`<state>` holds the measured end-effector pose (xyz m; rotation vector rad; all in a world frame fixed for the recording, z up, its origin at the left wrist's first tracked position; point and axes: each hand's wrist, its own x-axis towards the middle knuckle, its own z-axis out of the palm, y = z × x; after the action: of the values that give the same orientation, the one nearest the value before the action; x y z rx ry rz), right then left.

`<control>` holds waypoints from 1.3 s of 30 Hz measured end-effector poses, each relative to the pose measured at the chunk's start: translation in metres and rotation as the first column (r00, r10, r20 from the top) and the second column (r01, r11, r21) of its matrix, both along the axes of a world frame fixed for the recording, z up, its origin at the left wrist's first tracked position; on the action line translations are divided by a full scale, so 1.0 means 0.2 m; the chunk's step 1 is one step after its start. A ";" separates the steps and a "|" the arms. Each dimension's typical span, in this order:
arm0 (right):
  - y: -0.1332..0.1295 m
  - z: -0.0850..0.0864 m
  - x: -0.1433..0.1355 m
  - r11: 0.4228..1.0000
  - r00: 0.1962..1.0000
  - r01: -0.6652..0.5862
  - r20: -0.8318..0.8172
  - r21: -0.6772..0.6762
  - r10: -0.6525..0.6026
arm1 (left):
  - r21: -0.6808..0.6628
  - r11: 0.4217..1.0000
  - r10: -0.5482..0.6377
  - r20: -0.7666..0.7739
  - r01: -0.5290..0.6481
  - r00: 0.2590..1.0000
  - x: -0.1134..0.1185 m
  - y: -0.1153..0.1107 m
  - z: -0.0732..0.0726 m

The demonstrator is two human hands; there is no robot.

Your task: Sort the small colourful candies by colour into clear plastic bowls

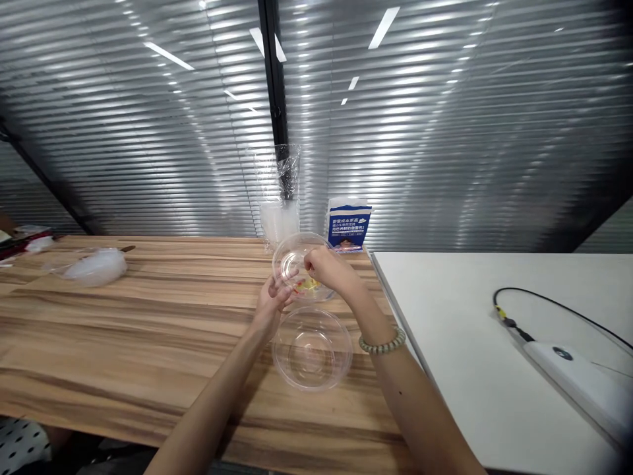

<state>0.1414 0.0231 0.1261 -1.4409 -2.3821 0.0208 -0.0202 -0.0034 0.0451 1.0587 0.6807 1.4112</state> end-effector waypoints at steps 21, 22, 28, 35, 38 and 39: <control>-0.01 0.08 0.06 0.960 0.980 0.096 -0.195 0.262 -0.045 | 0.011 0.995 0.099 0.033 -0.099 0.995 0.03 -0.03 0.03; -0.01 0.07 0.06 0.942 0.977 0.131 -0.201 0.310 -0.069 | 0.013 0.994 0.106 0.034 -0.106 0.994 0.04 -0.03 0.03; 0.01 0.03 0.06 0.916 0.977 0.152 -0.198 0.371 -0.082 | 0.042 0.993 0.108 0.043 -0.110 0.993 0.03 -0.02 0.03; 0.04 0.00 0.05 0.939 0.972 0.174 -0.204 0.296 -0.116 | 0.120 0.991 0.056 0.029 -0.059 0.998 0.03 -0.03 0.03; 0.04 -0.01 0.03 0.919 0.969 0.182 -0.220 0.349 -0.109 | 0.115 0.993 0.037 0.029 -0.040 0.999 0.03 -0.03 0.03; 0.04 -0.01 0.02 0.912 0.969 0.185 -0.223 0.367 -0.106 | 0.113 0.993 0.030 0.032 -0.033 0.999 0.03 -0.03 0.03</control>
<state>0.1448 0.0310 0.1242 -1.3486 -1.9731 -0.3119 -0.0135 -0.0103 0.0519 1.1176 0.6036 1.5048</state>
